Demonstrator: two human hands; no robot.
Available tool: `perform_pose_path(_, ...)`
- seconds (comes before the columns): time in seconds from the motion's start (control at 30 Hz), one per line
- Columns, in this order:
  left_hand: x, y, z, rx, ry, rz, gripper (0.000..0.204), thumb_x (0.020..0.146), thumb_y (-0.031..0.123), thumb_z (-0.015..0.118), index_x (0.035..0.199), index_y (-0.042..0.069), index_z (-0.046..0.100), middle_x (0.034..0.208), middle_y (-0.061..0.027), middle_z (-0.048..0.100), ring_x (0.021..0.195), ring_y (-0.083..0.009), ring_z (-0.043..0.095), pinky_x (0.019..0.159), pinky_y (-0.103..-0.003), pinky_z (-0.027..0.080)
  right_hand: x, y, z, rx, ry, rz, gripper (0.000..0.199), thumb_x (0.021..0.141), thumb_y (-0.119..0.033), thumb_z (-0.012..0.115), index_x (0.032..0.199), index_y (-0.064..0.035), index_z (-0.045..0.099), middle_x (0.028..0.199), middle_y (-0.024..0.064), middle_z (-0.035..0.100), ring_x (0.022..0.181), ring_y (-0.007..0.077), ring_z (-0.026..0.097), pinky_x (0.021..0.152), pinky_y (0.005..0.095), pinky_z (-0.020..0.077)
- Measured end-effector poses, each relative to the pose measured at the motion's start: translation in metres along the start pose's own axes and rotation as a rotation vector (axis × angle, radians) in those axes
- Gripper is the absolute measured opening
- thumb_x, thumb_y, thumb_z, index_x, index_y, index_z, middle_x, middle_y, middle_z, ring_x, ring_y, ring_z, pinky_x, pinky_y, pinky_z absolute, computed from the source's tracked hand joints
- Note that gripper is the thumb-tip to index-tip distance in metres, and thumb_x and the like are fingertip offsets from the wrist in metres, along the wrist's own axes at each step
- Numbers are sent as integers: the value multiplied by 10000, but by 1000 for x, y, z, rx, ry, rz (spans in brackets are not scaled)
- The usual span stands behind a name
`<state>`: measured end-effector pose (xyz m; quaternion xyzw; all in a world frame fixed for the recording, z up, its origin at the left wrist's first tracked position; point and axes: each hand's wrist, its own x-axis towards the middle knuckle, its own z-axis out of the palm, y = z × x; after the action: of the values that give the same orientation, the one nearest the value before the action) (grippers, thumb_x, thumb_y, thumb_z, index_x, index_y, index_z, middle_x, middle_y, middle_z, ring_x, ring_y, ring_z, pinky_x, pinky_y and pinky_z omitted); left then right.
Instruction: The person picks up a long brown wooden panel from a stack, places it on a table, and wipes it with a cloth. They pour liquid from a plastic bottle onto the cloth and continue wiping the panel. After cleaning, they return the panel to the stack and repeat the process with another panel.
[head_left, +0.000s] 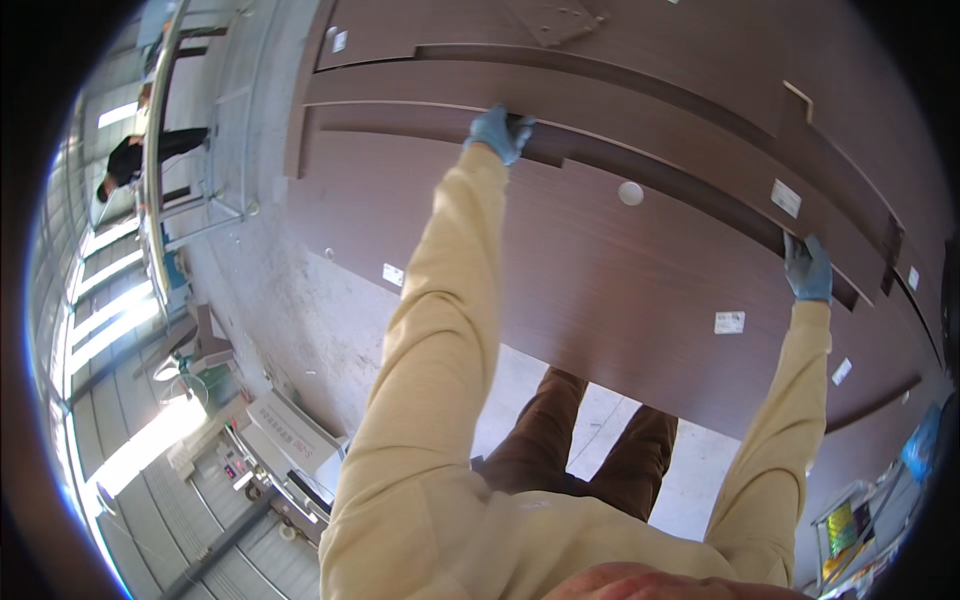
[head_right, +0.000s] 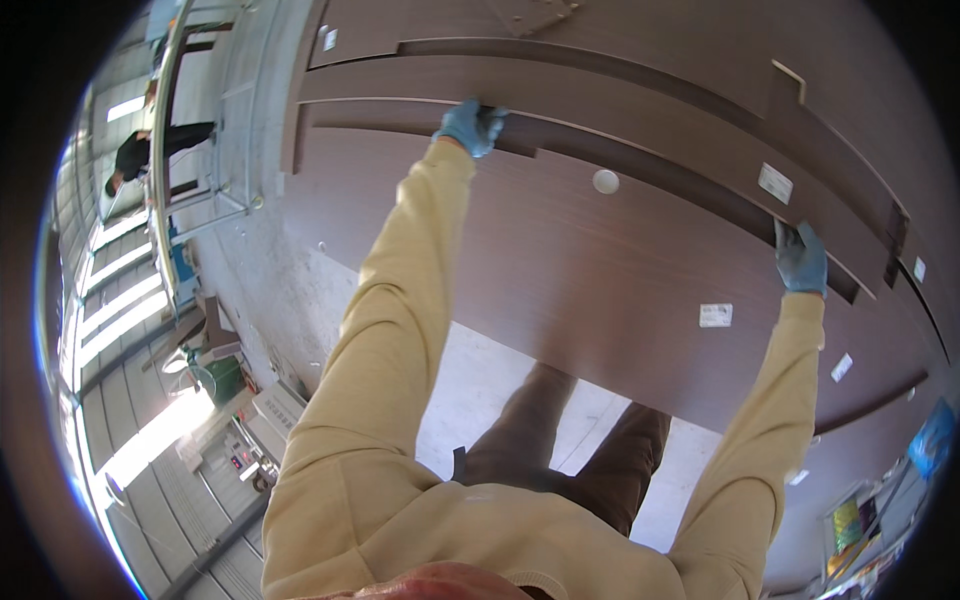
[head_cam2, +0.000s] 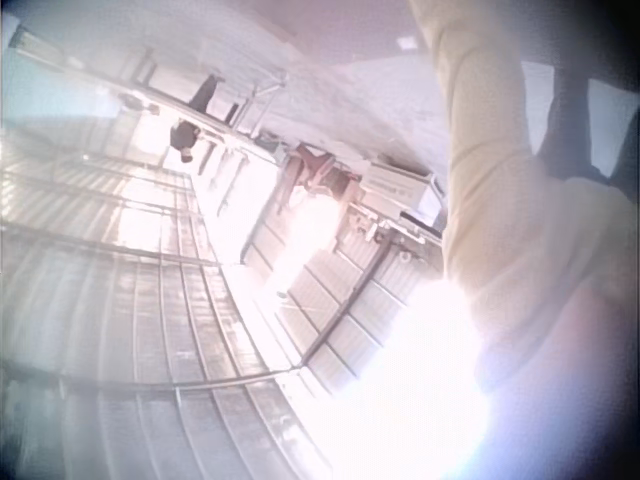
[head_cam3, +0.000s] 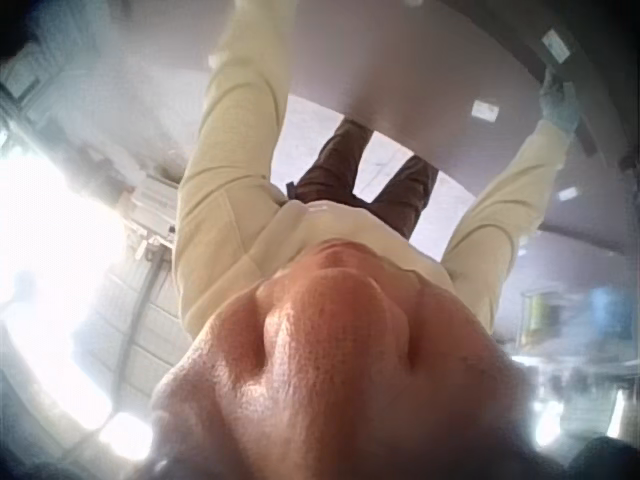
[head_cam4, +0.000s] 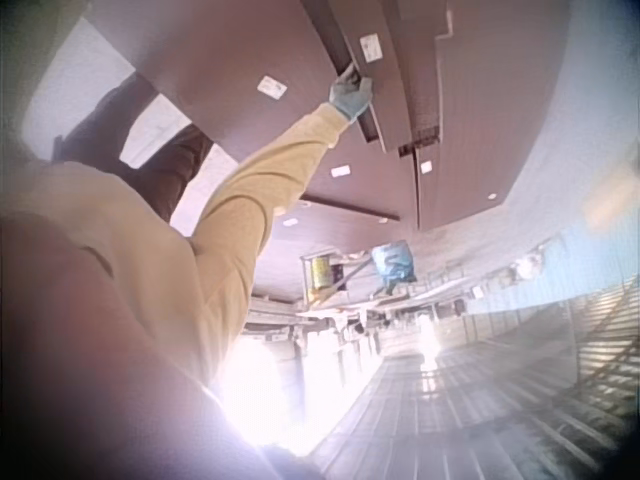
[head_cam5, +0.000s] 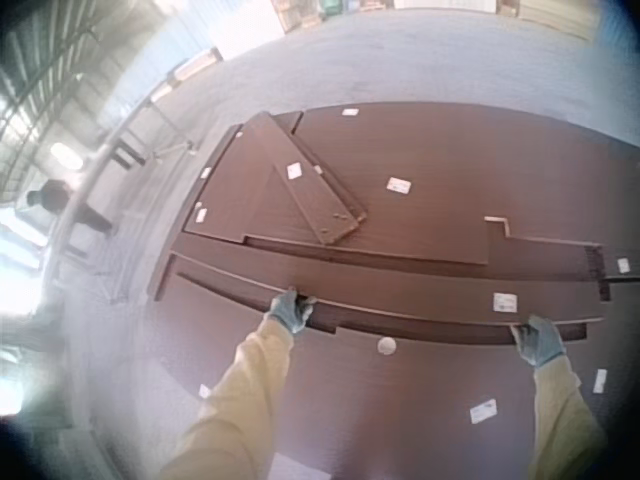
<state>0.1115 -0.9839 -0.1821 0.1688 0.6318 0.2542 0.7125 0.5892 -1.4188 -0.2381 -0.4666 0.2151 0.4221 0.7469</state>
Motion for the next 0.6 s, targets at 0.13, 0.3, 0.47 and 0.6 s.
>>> perform_pose_path(0.13, 0, 2, 7, 4, 54, -39, 278, 1134, 310, 453, 1274, 132, 613, 1112, -100, 766, 914, -273, 767, 624, -351, 588, 4, -2, -5, 7, 100, 15, 407, 974, 50, 637, 1370, -30, 588, 1385, 152, 642, 1329, 344, 595, 1172, 568, 521)
perform_pose_path(0.3, -3, 5, 5, 15, 53, -39, 296, 1142, 341, 453, 1278, 125, 602, 1124, -110, 761, 969, -279, 769, 618, -348, 585, 2, -3, 2, 49, 100, 43, 424, 967, -27, 685, 1379, -35, 585, 1387, 150, 638, 1332, 336, 593, 1161, 561, 532)
perform_pose_path(0.47, 5, 0, 4, -61, 37, -32, 381, 1132, 353, 442, 1220, 31, 625, 996, -176, 781, 783, -291, 781, 540, -332, 620, 0, -2, 9, 39, 151, 24, 447, 966, -89, 712, 1391, -51, 579, 1405, 129, 626, 1346, 312, 581, 1158, 536, 537)
perform_pose_path(0.6, 8, -5, 0, -26, 5, 15, 369, 1119, 385, 476, 1279, 77, 601, 1014, -169, 771, 825, -312, 779, 652, -410, 653, -3, 1, 14, 44, 136, 33, 455, 963, -118, 729, 1391, -74, 580, 1411, 118, 618, 1355, 304, 572, 1156, 523, 541)
